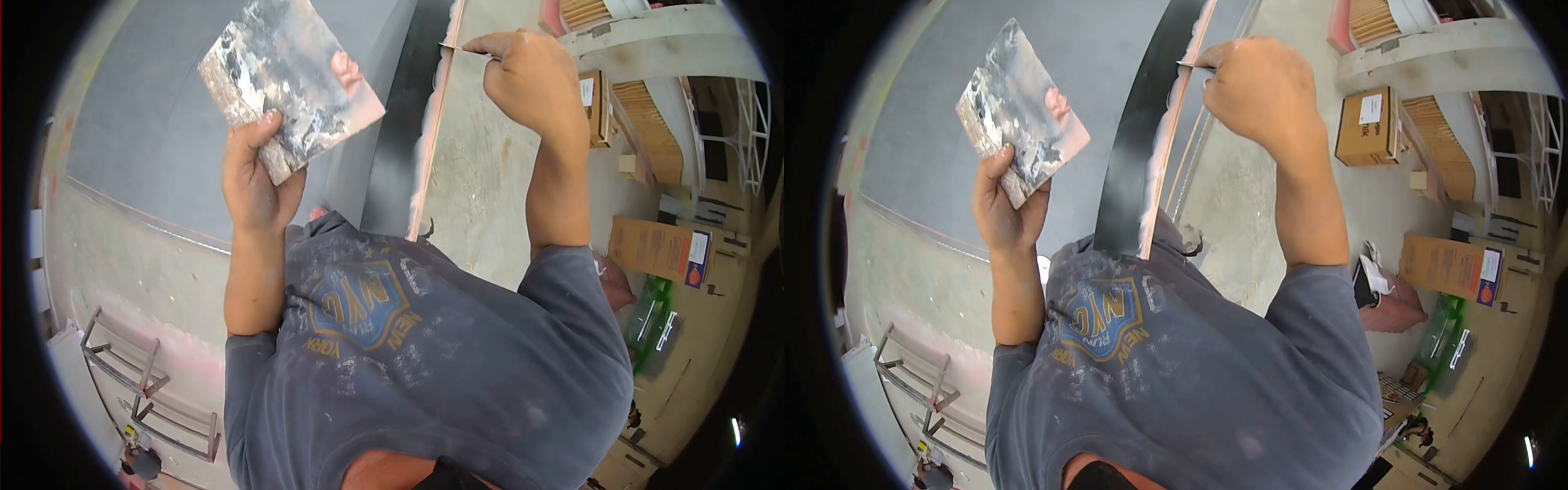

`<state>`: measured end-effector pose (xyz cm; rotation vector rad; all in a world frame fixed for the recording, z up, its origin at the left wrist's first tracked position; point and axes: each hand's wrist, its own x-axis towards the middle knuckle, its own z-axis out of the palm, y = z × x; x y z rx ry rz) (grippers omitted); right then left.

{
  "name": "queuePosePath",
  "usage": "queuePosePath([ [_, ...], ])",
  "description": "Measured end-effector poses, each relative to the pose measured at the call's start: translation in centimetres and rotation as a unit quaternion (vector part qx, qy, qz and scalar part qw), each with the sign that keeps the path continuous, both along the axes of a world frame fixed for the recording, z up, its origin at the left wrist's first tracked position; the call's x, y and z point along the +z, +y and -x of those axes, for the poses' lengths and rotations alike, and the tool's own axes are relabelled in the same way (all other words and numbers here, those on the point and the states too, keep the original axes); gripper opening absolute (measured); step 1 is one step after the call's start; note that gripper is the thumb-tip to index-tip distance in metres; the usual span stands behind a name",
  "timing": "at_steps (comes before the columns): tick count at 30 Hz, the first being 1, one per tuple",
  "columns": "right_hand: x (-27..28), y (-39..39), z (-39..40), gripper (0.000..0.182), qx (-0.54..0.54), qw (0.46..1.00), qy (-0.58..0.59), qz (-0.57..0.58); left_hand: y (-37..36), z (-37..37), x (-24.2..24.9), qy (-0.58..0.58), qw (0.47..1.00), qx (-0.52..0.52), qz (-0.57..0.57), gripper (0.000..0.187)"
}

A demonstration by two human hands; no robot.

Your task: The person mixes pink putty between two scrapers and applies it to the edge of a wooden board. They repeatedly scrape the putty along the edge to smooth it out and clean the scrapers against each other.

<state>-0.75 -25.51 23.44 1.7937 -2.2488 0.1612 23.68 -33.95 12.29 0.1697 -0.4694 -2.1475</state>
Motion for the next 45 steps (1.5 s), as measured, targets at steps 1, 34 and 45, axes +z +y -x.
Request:
queuePosePath([
  [1,0.0,0.6,-0.8,0.036,0.003,1.0,0.014,0.001,0.0,-0.1,-0.2,-0.003,1.0,0.001,-0.01,0.041],
  [34,-2.8,8.1,-8.7,0.036,0.206,0.824,-0.323,0.417,4.6,1.8,5.7,-0.048,0.991,-0.095,0.084,0.04],
  [45,2.7,8.9,-5.0,0.031,0.229,0.907,-0.008,0.354,5.4,1.9,8.0,-0.235,0.924,0.067,0.295,0.031],
])
